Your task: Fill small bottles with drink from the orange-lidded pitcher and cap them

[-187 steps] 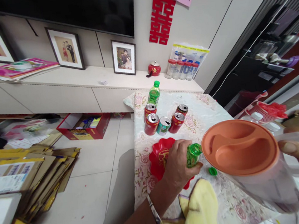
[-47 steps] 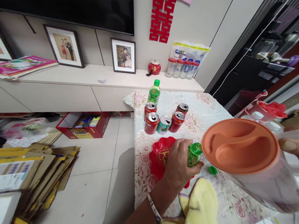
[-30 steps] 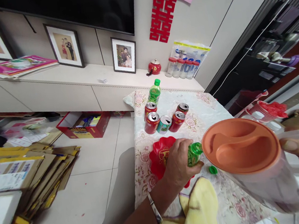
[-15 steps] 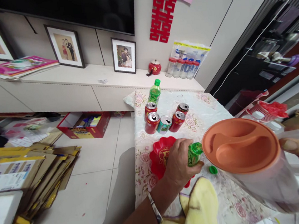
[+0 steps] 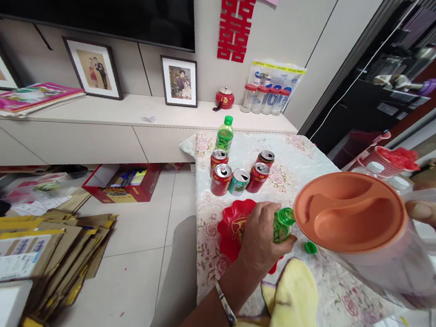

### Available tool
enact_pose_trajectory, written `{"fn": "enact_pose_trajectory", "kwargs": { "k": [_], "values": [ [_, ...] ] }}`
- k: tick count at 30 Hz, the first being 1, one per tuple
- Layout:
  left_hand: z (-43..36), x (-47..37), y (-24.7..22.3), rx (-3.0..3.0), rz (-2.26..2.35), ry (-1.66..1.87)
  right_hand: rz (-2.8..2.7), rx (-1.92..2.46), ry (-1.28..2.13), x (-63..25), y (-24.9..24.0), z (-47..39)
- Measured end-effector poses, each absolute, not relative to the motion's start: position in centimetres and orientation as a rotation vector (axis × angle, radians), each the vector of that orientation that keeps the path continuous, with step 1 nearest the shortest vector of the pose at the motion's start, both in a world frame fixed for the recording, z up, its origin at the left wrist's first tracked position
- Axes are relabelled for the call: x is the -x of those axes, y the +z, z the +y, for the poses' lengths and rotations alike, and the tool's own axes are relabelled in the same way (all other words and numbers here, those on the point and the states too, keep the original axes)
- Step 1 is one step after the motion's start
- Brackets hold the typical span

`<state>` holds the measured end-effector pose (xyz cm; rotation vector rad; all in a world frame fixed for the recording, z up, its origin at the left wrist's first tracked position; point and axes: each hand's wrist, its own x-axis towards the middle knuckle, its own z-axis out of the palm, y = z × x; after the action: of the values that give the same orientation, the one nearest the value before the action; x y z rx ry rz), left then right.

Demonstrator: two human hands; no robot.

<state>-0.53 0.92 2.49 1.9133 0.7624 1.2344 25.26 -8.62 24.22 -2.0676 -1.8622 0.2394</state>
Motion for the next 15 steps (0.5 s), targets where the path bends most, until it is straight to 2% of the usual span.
{"fn": "enact_pose_trajectory", "kwargs": {
  "k": [15],
  "values": [
    [0.9, 0.46, 2.51, -1.918, 0.771, 1.247, -1.878, 2.07, 0.213, -25.38, 24.27, -8.42]
  ]
}}
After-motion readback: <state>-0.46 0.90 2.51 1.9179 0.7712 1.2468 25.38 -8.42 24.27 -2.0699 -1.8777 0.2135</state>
